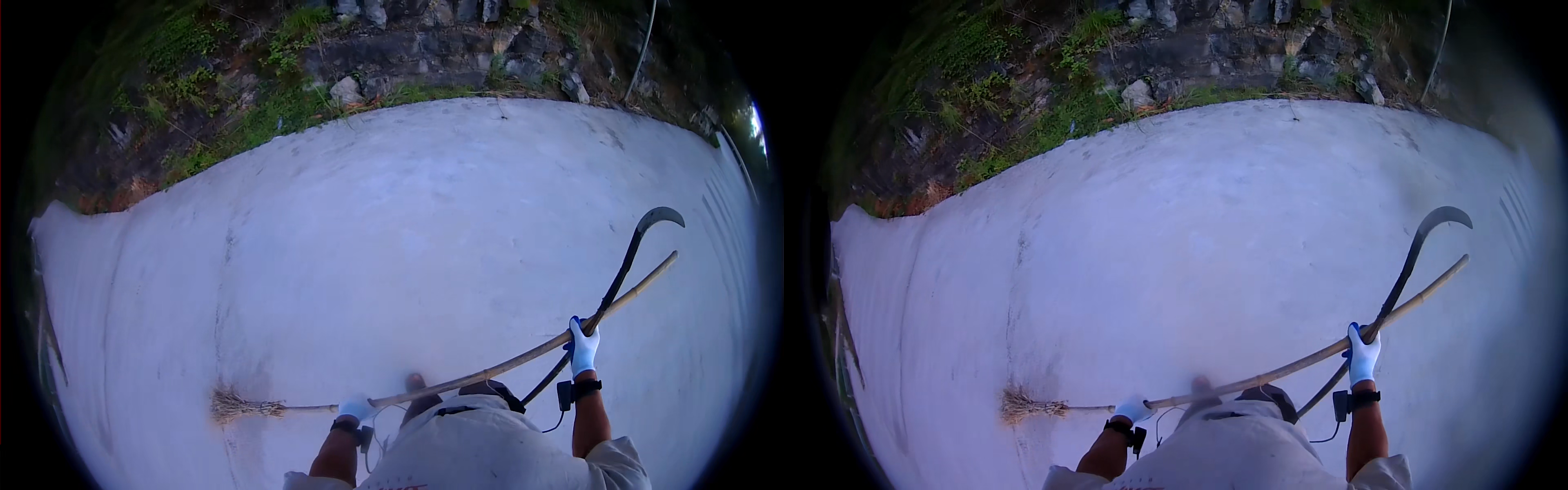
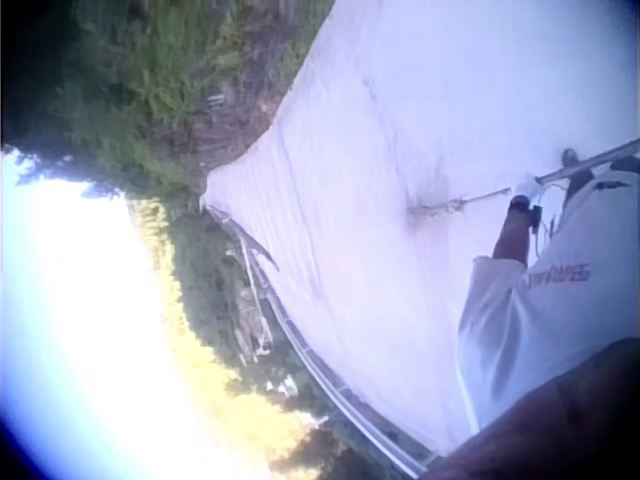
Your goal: The person walks along a concrete mountain road while holding a long broom and a sickle, using the broom to sweep debris off the road and using the sickle to cut a small branch from the roadside foliage.
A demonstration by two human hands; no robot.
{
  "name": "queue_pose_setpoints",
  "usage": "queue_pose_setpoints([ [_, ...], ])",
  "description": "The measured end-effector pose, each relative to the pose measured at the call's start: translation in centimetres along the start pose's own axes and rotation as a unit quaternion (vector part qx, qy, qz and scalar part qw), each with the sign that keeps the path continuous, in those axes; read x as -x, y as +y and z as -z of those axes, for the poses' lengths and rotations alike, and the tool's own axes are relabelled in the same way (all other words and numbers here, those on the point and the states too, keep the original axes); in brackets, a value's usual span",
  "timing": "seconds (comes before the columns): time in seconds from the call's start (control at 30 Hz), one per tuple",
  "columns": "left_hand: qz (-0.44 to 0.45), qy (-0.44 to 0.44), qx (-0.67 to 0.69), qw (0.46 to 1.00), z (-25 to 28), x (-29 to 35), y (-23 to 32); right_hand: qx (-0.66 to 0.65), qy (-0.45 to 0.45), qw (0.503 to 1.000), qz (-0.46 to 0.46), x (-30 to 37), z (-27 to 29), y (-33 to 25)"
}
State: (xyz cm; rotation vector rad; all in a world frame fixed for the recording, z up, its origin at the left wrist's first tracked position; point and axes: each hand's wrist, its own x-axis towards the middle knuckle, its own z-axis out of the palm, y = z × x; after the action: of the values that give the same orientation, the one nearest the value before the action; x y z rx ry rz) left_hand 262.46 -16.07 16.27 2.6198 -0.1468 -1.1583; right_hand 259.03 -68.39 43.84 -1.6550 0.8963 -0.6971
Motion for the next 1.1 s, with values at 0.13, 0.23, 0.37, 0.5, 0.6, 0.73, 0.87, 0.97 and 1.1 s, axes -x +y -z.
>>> queue_pose_setpoints([
  [0.13, 0.01, 0.038, -0.035, 0.999, 3.8, -3.1, -0.6, 0.066, 0.148, 0.987, -0.004, -2.6, 1.8, -2.3],
  [0.23, -0.002, 0.052, -0.041, 0.998, 6.1, -4.4, -1.2, 0.123, 0.223, 0.967, 0.024, -5.0, 3.0, -4.3],
  [0.37, -0.033, 0.017, -0.054, 0.998, 8.6, -3.7, -0.4, 0.153, 0.253, 0.954, 0.054, -7.6, 3.8, -3.8],
  [0.5, -0.042, -0.062, -0.083, 0.994, 10.5, -6.5, 4.0, 0.121, 0.186, 0.975, 0.022, -16.3, 0.5, -3.3],
  [0.6, -0.022, -0.087, -0.024, 0.996, 15.3, -16.5, 15.2, 0.071, 0.138, 0.986, 0.055, -36.1, -7.8, -4.8],
  [0.73, 0.054, -0.152, 0.025, 0.987, 17.9, -15.3, 14.9, 0.047, 0.08, 0.995, 0.038, -41.8, -16.0, -4.7],
  [0.87, 0.077, -0.139, 0.089, 0.983, 23.4, -14.0, 17.5, 0.025, -0.004, 1.0, 0.009, -45.7, -23.8, -9.2],
  [0.97, 0.089, -0.147, 0.109, 0.979, 24.9, -15.2, 17.9, 0.038, -0.024, 0.999, 0.022, -48.9, -28.5, -10.2],
  [1.1, 0.105, -0.136, 0.116, 0.978, 25.8, -16.3, 19.2, 0.058, -0.035, 0.997, 0.048, -50.5, -32.0, -10.7],
])
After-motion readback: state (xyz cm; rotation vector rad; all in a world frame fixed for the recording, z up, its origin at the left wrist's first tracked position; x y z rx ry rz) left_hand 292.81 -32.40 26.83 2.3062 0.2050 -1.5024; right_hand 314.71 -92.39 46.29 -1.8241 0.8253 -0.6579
